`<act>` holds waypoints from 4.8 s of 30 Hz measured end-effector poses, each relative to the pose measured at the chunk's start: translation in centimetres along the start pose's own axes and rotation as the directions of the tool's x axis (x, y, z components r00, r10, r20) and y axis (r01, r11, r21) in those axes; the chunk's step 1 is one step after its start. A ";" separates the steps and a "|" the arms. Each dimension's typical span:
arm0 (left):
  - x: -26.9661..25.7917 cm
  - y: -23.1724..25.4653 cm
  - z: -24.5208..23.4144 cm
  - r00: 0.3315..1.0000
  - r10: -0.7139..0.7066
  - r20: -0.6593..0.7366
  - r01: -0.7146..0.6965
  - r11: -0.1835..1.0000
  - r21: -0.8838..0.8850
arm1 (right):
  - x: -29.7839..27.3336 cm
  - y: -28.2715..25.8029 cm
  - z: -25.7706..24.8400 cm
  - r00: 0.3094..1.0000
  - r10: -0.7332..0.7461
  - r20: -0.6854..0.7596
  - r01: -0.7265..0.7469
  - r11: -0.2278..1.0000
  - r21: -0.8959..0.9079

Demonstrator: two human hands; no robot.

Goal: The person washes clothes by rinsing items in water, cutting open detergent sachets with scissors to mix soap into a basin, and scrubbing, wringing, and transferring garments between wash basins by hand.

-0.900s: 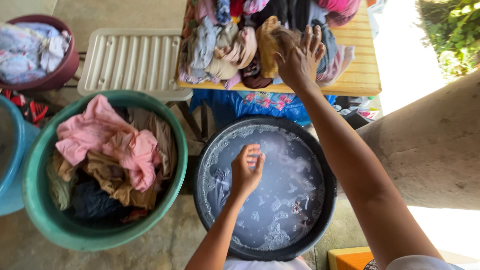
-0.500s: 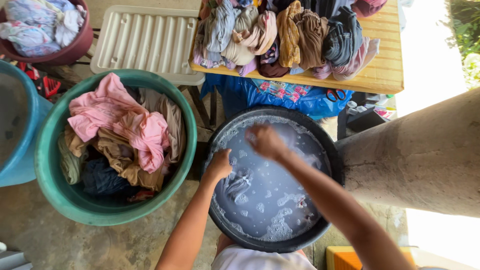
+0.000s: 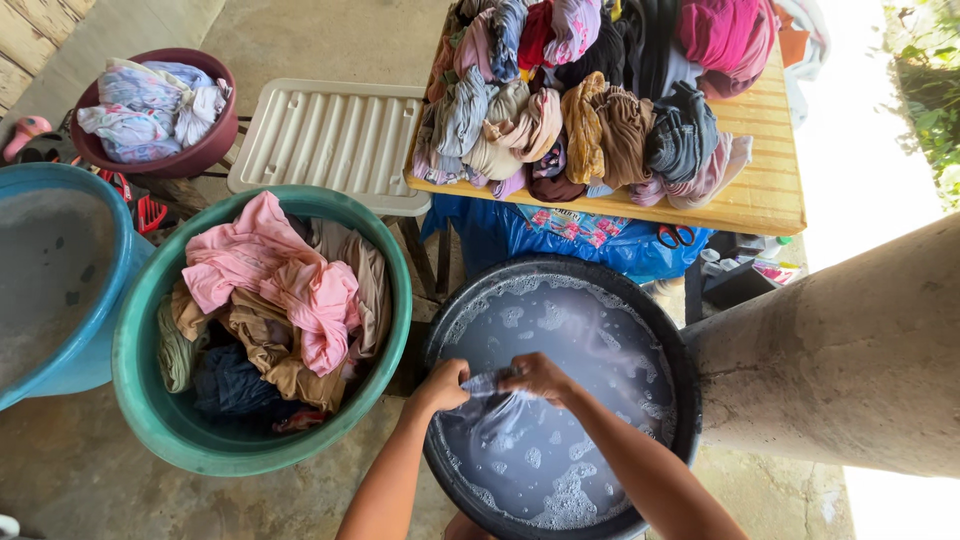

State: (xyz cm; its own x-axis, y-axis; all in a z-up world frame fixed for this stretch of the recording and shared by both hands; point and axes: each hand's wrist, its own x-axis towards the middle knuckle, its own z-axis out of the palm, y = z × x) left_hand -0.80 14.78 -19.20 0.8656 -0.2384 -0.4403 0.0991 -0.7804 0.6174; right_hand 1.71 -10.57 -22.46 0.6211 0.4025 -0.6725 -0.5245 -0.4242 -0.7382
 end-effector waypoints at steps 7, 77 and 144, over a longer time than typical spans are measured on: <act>-5.0 13.6 -6.5 0.887 0.245 -0.392 -0.337 0.923 -0.185 | -8.7 -11.6 -1.9 0.709 -0.691 -0.141 0.669 0.722 -0.174; -3.9 25.4 -2.9 0.314 0.934 0.171 -0.919 0.253 0.303 | -13.0 -19.3 -7.1 0.975 -0.039 0.218 0.093 0.966 -0.240; 6.1 14.2 11.2 0.779 0.317 0.542 -0.458 0.877 0.145 | -18.2 -6.1 -18.3 0.447 -0.779 -0.441 0.124 0.542 -0.831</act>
State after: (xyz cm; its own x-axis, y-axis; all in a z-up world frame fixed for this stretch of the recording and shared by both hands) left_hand 0.36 -4.25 -20.43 0.4395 -0.7458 -0.5006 -0.3803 -0.6594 0.6485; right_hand 4.29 -30.15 -4.78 0.9425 0.1527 0.2973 0.2771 -0.8542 -0.4399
